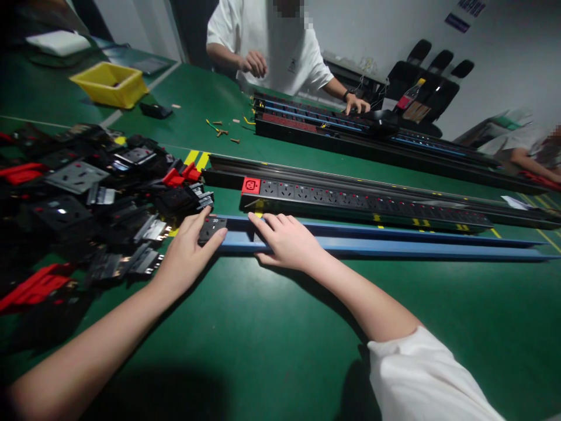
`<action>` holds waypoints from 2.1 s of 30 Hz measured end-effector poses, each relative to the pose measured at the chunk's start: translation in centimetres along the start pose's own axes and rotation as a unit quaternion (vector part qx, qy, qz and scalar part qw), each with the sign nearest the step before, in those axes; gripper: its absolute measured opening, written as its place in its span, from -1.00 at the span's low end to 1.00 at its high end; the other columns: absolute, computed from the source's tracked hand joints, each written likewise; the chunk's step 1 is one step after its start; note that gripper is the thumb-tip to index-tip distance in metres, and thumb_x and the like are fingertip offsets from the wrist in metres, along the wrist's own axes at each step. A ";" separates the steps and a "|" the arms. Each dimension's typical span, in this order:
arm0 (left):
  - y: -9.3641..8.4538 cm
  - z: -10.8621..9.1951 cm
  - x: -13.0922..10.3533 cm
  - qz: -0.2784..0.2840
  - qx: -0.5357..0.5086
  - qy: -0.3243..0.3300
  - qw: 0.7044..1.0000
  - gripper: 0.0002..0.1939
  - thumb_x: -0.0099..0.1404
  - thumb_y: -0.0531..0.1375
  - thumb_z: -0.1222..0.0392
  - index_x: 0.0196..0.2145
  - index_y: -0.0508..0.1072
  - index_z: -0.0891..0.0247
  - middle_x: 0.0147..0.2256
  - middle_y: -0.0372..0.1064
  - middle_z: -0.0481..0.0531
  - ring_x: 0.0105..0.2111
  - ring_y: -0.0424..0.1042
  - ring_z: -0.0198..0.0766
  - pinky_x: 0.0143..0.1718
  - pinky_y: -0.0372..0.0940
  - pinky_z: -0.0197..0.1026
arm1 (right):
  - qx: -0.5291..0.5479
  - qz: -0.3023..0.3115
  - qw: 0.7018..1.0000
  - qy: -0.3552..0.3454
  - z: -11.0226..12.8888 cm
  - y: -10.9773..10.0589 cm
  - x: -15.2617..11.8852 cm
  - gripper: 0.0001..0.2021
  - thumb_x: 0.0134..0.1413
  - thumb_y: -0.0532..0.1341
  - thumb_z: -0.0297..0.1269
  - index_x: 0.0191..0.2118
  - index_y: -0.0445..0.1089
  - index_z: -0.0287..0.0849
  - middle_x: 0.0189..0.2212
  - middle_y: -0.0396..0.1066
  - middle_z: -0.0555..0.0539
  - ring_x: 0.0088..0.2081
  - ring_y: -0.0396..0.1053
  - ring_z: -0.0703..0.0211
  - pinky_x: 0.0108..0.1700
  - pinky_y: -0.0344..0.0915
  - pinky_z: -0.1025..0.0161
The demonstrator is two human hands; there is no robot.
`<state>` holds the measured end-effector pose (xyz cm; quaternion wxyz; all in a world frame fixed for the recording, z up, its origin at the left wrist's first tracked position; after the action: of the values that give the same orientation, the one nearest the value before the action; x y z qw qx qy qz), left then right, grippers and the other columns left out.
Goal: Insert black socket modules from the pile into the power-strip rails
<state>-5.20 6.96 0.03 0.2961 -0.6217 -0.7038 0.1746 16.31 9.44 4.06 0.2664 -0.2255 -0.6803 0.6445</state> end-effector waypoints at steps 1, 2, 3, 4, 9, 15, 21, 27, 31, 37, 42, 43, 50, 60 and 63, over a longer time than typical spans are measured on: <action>0.2 -0.1 0.0 0.009 0.004 0.010 1.000 -0.31 0.37 0.06 -0.18 0.33 0.21 0.24 0.12 0.28 0.22 0.15 0.30 0.05 0.21 0.21 0.09 | -0.002 -0.001 1.000 0.001 0.0 0.0 0.0 -0.19 0.18 0.21 -0.02 0.41 -0.03 -0.34 0.21 0.26 -0.38 0.09 0.32 -0.24 0.10 0.33 -0.11; 0.3 -0.2 -0.1 0.019 0.011 0.020 1.000 -0.31 0.38 0.04 -0.18 0.33 0.21 0.25 0.12 0.27 0.23 0.16 0.29 0.06 0.22 0.19 0.12 | -0.003 -0.001 1.000 0.001 0.0 0.0 0.0 -0.19 0.18 0.21 -0.03 0.41 -0.03 -0.33 0.21 0.27 -0.37 0.09 0.32 -0.24 0.09 0.33 -0.11; 0.5 -0.3 -0.1 0.029 0.018 0.028 0.999 -0.32 0.39 0.02 -0.17 0.33 0.20 0.27 0.12 0.26 0.25 0.16 0.27 0.07 0.23 0.18 0.14 | -0.004 0.000 1.000 0.000 0.1 0.0 0.1 -0.19 0.17 0.21 -0.03 0.41 -0.03 -0.33 0.21 0.27 -0.37 0.09 0.32 -0.24 0.09 0.33 -0.11; 0.7 -0.5 -0.2 0.034 0.026 0.033 0.999 -0.32 0.40 0.01 -0.16 0.33 0.20 0.28 0.12 0.24 0.26 0.17 0.25 0.08 0.23 0.17 0.16 | -0.004 0.001 1.000 0.000 0.1 -0.1 0.1 -0.19 0.17 0.22 -0.03 0.41 -0.02 -0.33 0.21 0.27 -0.37 0.09 0.32 -0.24 0.08 0.34 -0.11; 0.8 -0.8 -0.4 0.010 0.031 0.021 0.999 -0.38 0.38 0.06 -0.13 0.25 0.23 0.28 0.06 0.20 0.26 0.09 0.29 0.04 0.19 0.19 0.16 | 0.000 0.001 1.000 0.002 0.0 -0.1 0.1 -0.20 0.18 0.21 -0.03 0.41 -0.03 -0.33 0.21 0.26 -0.38 0.09 0.32 -0.25 0.08 0.34 -0.12; 0.5 -0.7 -0.2 0.022 -0.084 -0.013 0.996 -0.54 0.33 0.17 -0.07 0.03 0.16 0.23 -0.20 0.31 0.02 -0.26 0.39 -0.23 -0.17 0.32 -0.13 | 0.019 0.000 1.000 -0.005 -0.1 -0.2 0.0 -0.20 0.19 0.21 -0.03 0.41 -0.04 -0.32 0.22 0.27 -0.38 0.12 0.32 -0.25 0.09 0.34 -0.13; 0.2 -1.3 0.0 0.076 -0.112 0.001 0.991 -0.73 0.39 0.12 -0.06 -0.15 0.32 0.19 -0.17 0.43 0.01 -0.22 0.43 -0.22 -0.16 0.30 -0.18 | 0.075 -0.025 0.997 -0.013 -0.5 -0.2 -0.1 -0.13 0.18 0.26 -0.03 0.43 -0.18 -0.23 0.29 0.19 -0.36 0.21 0.28 -0.24 0.12 0.33 -0.15; 0.2 -1.7 0.1 0.109 -0.132 0.017 0.985 -0.72 0.42 0.07 -0.06 -0.13 0.41 0.17 -0.13 0.50 0.02 -0.13 0.47 -0.17 -0.09 0.29 -0.16 | 0.098 -0.048 0.993 -0.047 -0.4 -0.7 -0.3 -0.19 0.25 0.24 -0.09 0.44 -0.21 -0.16 0.32 0.14 -0.32 0.27 0.20 -0.18 0.14 0.33 -0.12; 0.2 -1.7 0.1 0.104 -0.147 0.011 0.983 -0.73 0.40 0.09 -0.05 -0.14 0.42 0.17 -0.15 0.53 0.04 -0.13 0.50 -0.14 -0.12 0.30 -0.15 | 0.101 -0.041 0.991 -0.073 -0.3 -0.8 -0.4 -0.24 0.30 0.20 -0.17 0.45 -0.23 -0.06 0.32 0.17 -0.25 0.24 0.22 -0.13 0.16 0.31 -0.12; 0.2 -1.2 0.2 0.058 -0.150 -0.021 0.987 -0.77 0.40 0.10 0.00 -0.14 0.38 0.19 -0.28 0.52 0.01 -0.26 0.50 -0.20 -0.24 0.28 -0.20 | 0.093 -0.028 0.992 -0.080 -0.4 -0.4 -0.3 -0.26 0.31 0.20 -0.20 0.45 -0.19 0.00 0.31 0.22 -0.17 0.24 0.22 -0.16 0.16 0.29 -0.16; 0.1 -1.1 0.2 0.050 -0.144 -0.029 0.988 -0.78 0.41 0.09 0.02 -0.15 0.38 0.20 -0.32 0.50 -0.01 -0.31 0.48 -0.23 -0.29 0.25 -0.22 | 0.156 -0.039 0.985 -0.064 -0.7 -0.8 -0.3 -0.21 0.25 0.26 -0.20 0.44 -0.17 -0.01 0.31 0.22 -0.16 0.19 0.27 -0.12 0.15 0.31 -0.13; 0.1 -1.1 0.2 0.050 -0.145 -0.030 0.988 -0.78 0.41 0.09 0.03 -0.15 0.38 0.20 -0.32 0.50 -0.01 -0.32 0.48 -0.24 -0.29 0.24 -0.22 | 0.167 -0.040 0.983 -0.061 -0.7 -0.9 -0.3 -0.21 0.24 0.27 -0.18 0.44 -0.15 -0.02 0.31 0.23 -0.16 0.18 0.28 -0.11 0.15 0.32 -0.12; 0.2 -0.7 0.3 0.042 -0.181 -0.041 0.982 -0.80 0.39 0.10 0.04 -0.15 0.38 0.20 -0.34 0.46 -0.02 -0.29 0.48 -0.22 -0.27 0.24 -0.22 | 0.204 -0.033 0.977 -0.053 -0.9 -1.3 0.0 -0.30 0.23 0.29 -0.11 0.39 0.02 -0.03 0.27 0.30 -0.14 0.13 0.30 -0.10 0.14 0.32 -0.11; 0.3 0.1 1.2 -0.014 -0.353 -0.102 0.930 -0.76 0.34 0.14 0.00 -0.19 0.39 0.23 -0.44 0.38 -0.06 -0.48 0.32 -0.35 -0.43 0.19 -0.31 | 0.327 -0.027 0.944 -0.046 -2.0 -2.2 0.3 -0.27 0.08 0.40 -0.02 0.31 0.16 0.02 0.19 0.39 -0.13 0.20 0.33 -0.05 0.20 0.27 -0.02; 0.1 0.1 1.4 -0.032 -0.393 -0.132 0.909 -0.73 0.33 0.15 -0.02 -0.22 0.40 0.25 -0.47 0.35 -0.08 -0.55 0.25 -0.41 -0.52 0.12 -0.35 | 0.322 -0.021 0.945 -0.054 -2.0 -2.2 0.2 -0.29 0.13 0.36 -0.03 0.33 0.12 0.01 0.24 0.32 -0.15 0.23 0.30 -0.06 0.23 0.24 -0.05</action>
<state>-5.23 8.38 0.21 -0.0627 -0.6361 -0.7677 -0.0456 17.58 10.92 6.28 0.3012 -0.0787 -0.4546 0.8346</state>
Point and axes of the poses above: each hand's wrist, its own x-axis towards the middle knuckle, its own y-axis out of the palm, z = x × y, the point moved 3 cm from there along x, towards the middle knuckle
